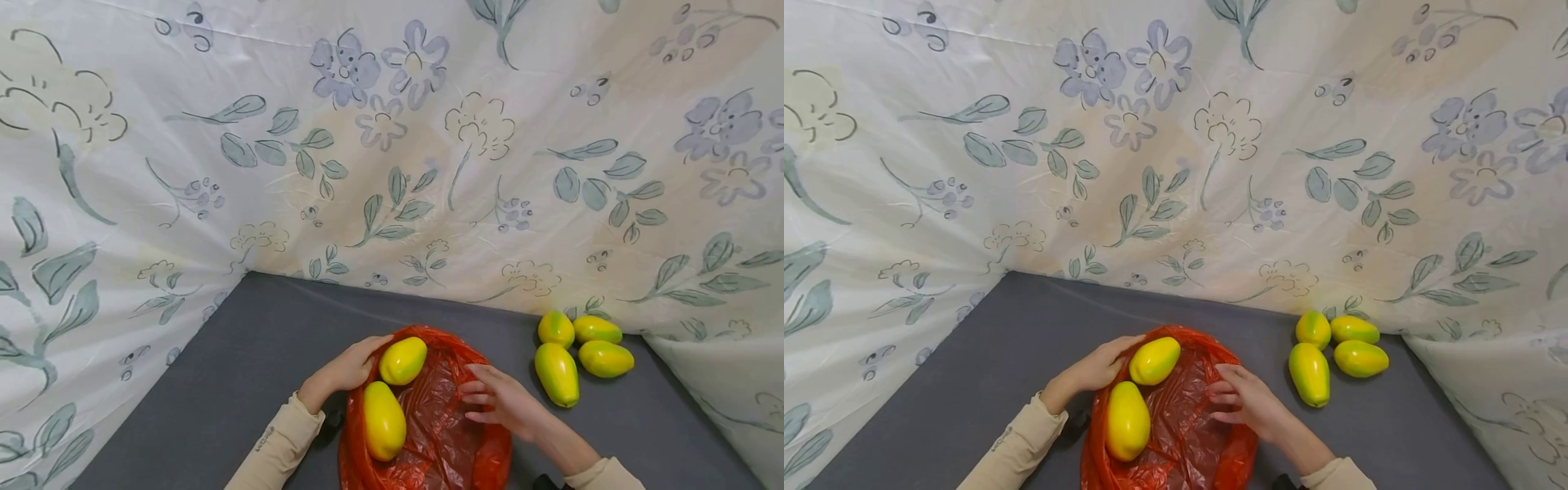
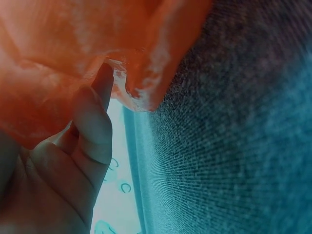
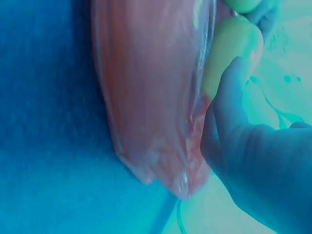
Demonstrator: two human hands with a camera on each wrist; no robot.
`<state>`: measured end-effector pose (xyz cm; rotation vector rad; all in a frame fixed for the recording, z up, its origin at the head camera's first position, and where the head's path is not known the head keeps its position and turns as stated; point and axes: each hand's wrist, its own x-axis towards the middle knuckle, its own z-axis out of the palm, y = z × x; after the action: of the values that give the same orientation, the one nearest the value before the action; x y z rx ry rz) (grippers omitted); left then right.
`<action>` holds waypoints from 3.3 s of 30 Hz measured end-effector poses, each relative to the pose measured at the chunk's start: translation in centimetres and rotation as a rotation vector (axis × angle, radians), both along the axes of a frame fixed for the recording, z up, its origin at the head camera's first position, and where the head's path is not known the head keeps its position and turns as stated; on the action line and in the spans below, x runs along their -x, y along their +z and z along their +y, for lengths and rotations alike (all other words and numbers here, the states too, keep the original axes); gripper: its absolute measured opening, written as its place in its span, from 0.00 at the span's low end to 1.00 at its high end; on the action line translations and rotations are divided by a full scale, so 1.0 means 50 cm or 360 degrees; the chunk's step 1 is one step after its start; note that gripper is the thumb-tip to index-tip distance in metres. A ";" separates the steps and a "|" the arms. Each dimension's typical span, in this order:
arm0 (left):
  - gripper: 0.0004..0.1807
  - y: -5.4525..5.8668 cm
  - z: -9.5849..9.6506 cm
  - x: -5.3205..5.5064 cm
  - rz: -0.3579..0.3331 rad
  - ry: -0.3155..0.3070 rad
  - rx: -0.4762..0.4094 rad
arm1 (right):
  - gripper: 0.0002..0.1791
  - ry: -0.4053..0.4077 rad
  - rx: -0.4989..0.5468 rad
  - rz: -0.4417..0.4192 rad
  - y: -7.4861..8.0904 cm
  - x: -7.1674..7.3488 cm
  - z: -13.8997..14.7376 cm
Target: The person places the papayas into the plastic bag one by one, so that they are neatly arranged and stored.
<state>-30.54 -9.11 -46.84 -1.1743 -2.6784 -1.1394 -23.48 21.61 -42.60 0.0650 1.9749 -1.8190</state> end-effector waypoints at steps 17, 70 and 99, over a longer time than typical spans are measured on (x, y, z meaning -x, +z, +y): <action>0.28 -0.002 0.000 0.002 -0.0001 0.0003 0.0012 | 0.38 -0.0257 0.0120 0.0098 0.052 0.016 0.083; 0.28 -0.002 0.003 0.003 -0.0039 -0.0002 0.0007 | 0.47 -0.0660 0.0425 0.0076 0.070 0.026 0.279; 0.29 -0.005 0.004 0.003 -0.0027 -0.0007 0.0008 | 0.31 -0.0934 0.0315 -0.0050 0.014 0.044 0.353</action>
<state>-30.69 -8.92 -47.08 -1.1776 -2.6944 -1.1490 -25.69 39.27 -41.91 0.6668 1.8642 -2.3404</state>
